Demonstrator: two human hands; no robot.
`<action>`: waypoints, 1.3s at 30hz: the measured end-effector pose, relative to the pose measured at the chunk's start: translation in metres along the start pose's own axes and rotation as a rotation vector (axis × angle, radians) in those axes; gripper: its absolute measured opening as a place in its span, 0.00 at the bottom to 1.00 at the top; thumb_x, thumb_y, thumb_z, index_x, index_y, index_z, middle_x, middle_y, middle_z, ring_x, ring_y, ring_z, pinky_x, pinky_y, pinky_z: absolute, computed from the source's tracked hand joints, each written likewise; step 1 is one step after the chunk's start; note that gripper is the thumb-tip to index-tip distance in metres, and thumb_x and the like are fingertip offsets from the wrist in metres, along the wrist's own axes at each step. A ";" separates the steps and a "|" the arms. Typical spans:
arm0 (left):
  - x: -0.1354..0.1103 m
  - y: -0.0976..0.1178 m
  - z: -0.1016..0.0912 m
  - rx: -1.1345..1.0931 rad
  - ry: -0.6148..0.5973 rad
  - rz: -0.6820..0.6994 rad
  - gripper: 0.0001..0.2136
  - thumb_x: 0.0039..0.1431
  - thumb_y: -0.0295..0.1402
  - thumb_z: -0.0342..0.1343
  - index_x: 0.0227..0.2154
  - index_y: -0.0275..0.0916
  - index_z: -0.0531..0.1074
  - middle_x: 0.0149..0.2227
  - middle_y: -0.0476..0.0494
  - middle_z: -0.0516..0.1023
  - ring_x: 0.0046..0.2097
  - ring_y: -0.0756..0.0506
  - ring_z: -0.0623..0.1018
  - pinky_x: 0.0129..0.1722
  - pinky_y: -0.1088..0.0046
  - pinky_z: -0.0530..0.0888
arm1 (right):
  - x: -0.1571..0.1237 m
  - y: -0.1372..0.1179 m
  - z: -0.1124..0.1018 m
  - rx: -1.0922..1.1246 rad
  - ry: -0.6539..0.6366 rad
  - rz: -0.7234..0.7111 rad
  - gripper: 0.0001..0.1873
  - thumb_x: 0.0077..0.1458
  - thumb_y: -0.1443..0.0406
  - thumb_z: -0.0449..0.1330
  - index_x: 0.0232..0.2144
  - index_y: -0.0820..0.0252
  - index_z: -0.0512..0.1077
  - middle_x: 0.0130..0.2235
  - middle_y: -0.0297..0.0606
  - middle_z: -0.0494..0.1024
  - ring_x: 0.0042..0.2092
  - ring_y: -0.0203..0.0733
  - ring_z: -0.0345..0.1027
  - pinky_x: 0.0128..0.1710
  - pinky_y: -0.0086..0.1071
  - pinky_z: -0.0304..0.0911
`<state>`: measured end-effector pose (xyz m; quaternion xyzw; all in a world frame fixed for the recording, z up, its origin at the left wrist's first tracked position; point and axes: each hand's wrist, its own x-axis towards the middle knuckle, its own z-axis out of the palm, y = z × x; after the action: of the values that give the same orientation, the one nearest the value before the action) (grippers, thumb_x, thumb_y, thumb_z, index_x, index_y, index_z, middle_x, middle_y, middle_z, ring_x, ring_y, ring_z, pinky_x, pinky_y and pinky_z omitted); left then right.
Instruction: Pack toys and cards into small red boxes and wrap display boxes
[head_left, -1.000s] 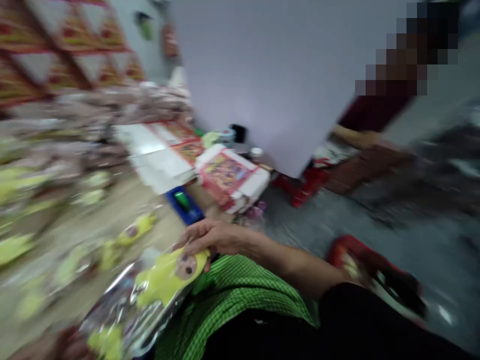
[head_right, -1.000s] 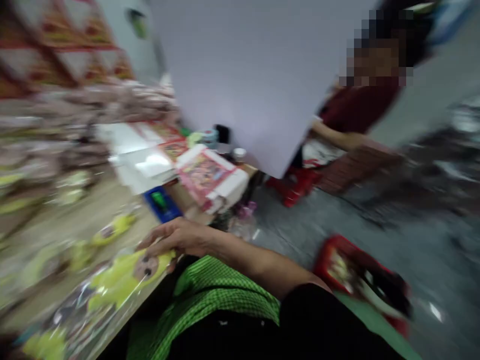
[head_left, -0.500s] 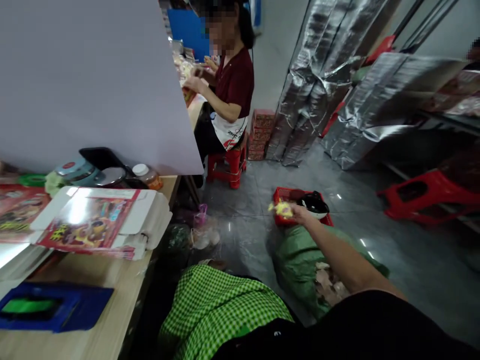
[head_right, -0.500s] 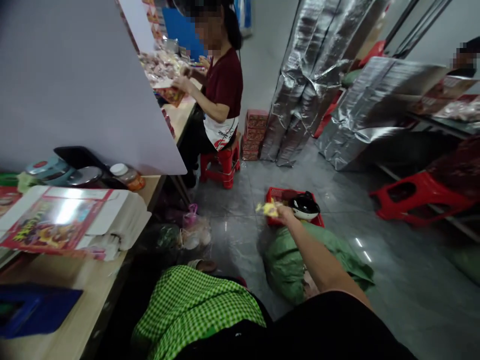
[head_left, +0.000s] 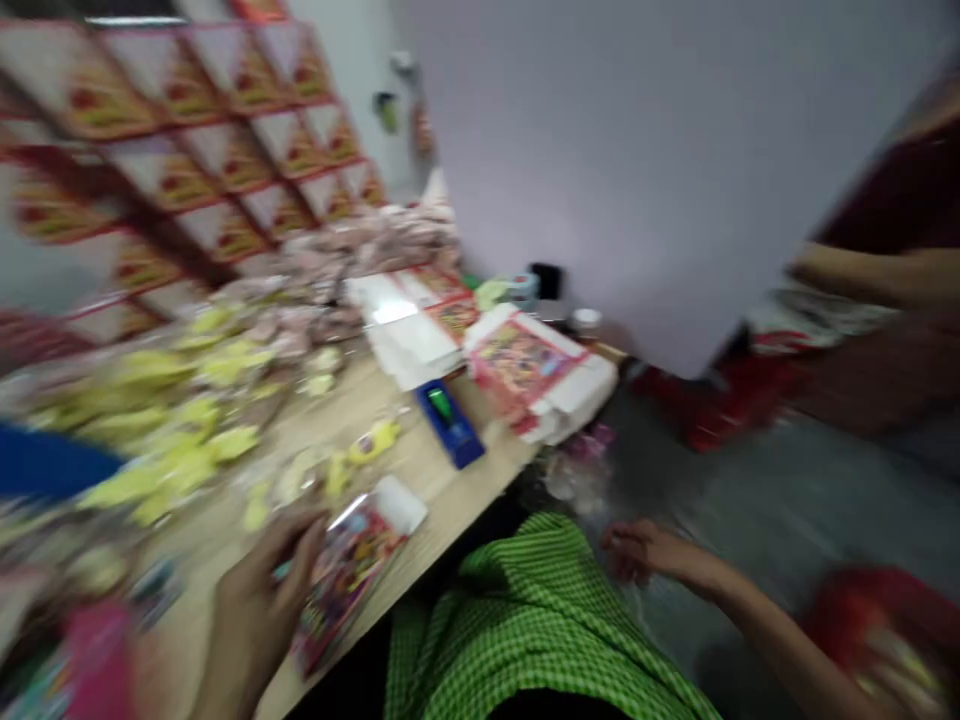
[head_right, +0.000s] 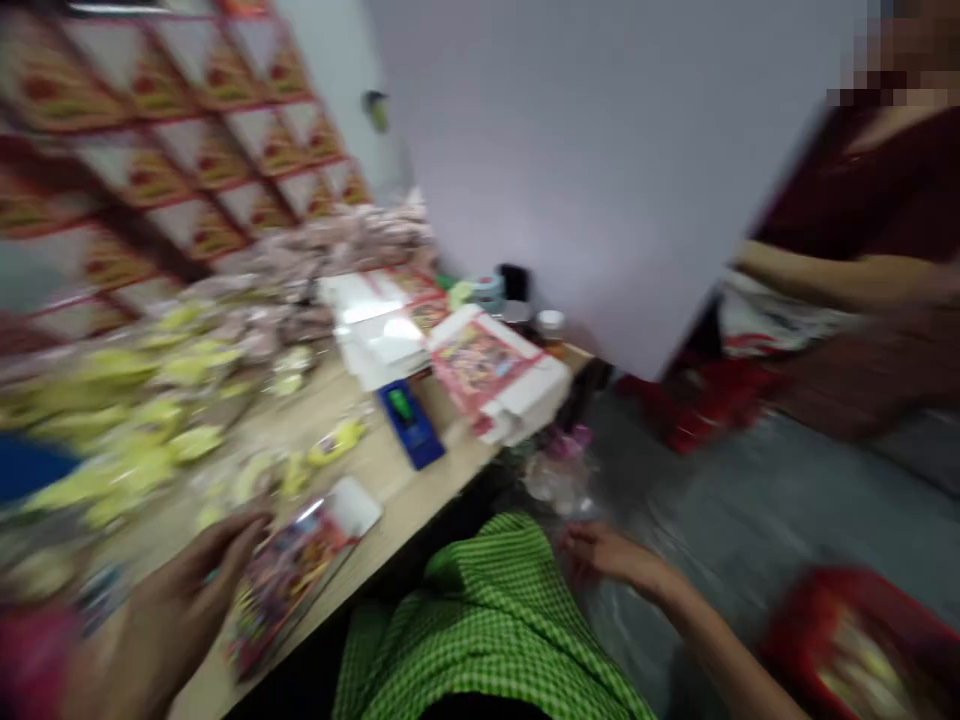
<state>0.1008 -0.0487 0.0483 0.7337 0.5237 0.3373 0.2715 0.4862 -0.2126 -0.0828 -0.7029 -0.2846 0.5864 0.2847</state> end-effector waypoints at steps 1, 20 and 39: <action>-0.003 -0.010 -0.006 0.056 0.039 -0.015 0.11 0.60 0.44 0.61 0.34 0.42 0.79 0.37 0.45 0.83 0.40 0.42 0.81 0.43 0.67 0.78 | 0.002 -0.031 0.014 -0.119 -0.250 -0.107 0.09 0.57 0.59 0.62 0.30 0.58 0.74 0.26 0.40 0.79 0.27 0.42 0.73 0.28 0.33 0.64; -0.016 -0.066 0.030 0.129 -0.162 -0.154 0.19 0.45 0.41 0.70 0.37 0.41 0.72 0.64 0.29 0.69 0.69 0.26 0.62 0.66 0.37 0.57 | 0.120 -0.326 0.228 -1.518 -0.062 -0.756 0.16 0.57 0.65 0.62 0.44 0.74 0.76 0.48 0.64 0.79 0.56 0.65 0.70 0.61 0.54 0.55; 0.007 -0.022 0.010 -1.052 0.242 -0.389 0.25 0.39 0.37 0.77 0.41 0.37 0.77 0.31 0.46 0.84 0.31 0.48 0.82 0.31 0.77 0.78 | 0.066 -0.235 0.159 0.138 -0.725 -0.441 0.29 0.50 0.47 0.70 0.48 0.59 0.77 0.46 0.44 0.78 0.43 0.43 0.74 0.33 0.32 0.75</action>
<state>0.0970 -0.0352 0.0268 0.3462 0.4381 0.5780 0.5951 0.3243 0.0050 0.0217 -0.3527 -0.4698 0.7384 0.3312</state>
